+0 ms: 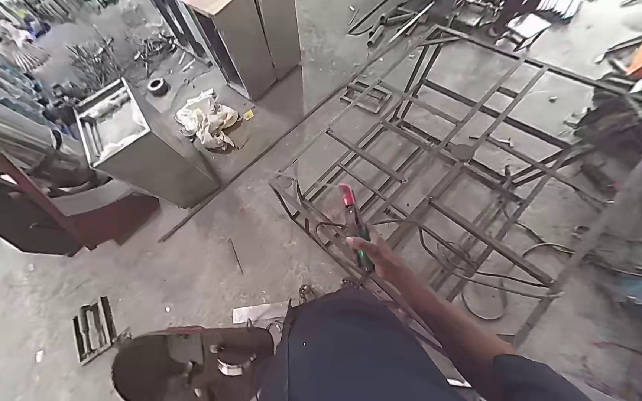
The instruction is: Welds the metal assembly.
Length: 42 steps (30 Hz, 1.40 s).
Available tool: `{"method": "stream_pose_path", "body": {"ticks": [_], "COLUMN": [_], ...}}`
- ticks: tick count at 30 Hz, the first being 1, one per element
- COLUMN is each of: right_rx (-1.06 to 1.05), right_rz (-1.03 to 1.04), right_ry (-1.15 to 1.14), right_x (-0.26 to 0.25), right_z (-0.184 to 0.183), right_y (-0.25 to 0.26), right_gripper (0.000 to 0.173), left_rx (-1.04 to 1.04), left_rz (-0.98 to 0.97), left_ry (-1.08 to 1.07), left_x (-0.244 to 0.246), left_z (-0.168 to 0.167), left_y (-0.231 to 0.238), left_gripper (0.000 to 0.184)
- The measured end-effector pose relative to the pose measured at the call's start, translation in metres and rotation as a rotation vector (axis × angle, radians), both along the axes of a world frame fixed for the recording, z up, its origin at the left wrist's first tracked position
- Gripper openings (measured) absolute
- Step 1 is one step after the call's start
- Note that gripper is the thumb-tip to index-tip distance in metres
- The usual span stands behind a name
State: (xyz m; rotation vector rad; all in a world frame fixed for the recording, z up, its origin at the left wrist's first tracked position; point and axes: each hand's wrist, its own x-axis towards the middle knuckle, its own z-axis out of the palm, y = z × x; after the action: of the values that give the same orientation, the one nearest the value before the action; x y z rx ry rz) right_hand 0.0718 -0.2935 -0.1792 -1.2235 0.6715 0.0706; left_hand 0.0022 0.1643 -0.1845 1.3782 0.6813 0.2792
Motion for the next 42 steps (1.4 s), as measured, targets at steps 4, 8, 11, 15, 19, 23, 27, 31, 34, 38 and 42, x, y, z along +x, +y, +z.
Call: {"method": "stream_pose_path", "body": {"ticks": [4, 8, 11, 15, 19, 23, 27, 31, 34, 38, 42], "right_rx": [-0.091, -0.190, -0.245, -0.271, -0.340, -0.503, -0.606, -0.631, -0.625, -0.576, -0.602], "right_rz": [-0.043, -0.026, -0.004, -0.008, 0.028, 0.132, 0.219, 0.291, 0.338, 0.355, 0.406], "right_ry": [0.019, 0.076, 0.139, 0.204, 0.267, 0.350, 0.390, 0.397, 0.406, 0.409, 0.404], "right_x": [0.012, 0.016, 0.017, 0.025, 0.047, 0.079, 0.112, 0.137, 0.154, 0.162, 0.168], "right_z": [0.002, 0.008, 0.007, 0.004, -0.004, -0.013, -0.021, -0.042, -0.051, -0.059, -0.074], "right_y": [0.000, 0.008, 0.014, 0.011, -0.006, -0.030, -0.053, -0.073, -0.085, -0.094, -0.105], "right_gripper": [0.087, 0.093, 0.094, 0.087, 0.088, 0.092, 0.098, 0.098, 0.096, 0.098, 0.103], "left_rx": [-0.213, -0.142, -0.102, -0.106, -0.062, 0.009, 0.123, 0.173, 0.342, 0.401, 0.326], "left_rz": [-0.055, -0.100, -0.099, -0.221, -0.286, -0.244, -0.213, -0.230, -0.308, -0.427, -0.448], "left_ry": [-0.165, -0.290, -0.367, -0.466, -0.451, -0.401, -0.363, -0.374, -0.428, -0.441, -0.380], "left_x": [0.048, 0.100, 0.134, 0.176, 0.208, 0.229, 0.245, 0.257, 0.268, 0.281, 0.292], "left_z": [-0.010, 0.027, 0.041, 0.046, 0.064, 0.074, 0.082, 0.107, 0.113, 0.117, 0.138], "left_y": [0.041, 0.042, 0.033, 0.015, -0.022, -0.050, -0.075, -0.107, -0.108, -0.120, -0.166], "left_gripper": [0.029, 0.030, 0.033, 0.026, 0.020, 0.021, 0.045, 0.046, 0.047, 0.043, 0.028]}}
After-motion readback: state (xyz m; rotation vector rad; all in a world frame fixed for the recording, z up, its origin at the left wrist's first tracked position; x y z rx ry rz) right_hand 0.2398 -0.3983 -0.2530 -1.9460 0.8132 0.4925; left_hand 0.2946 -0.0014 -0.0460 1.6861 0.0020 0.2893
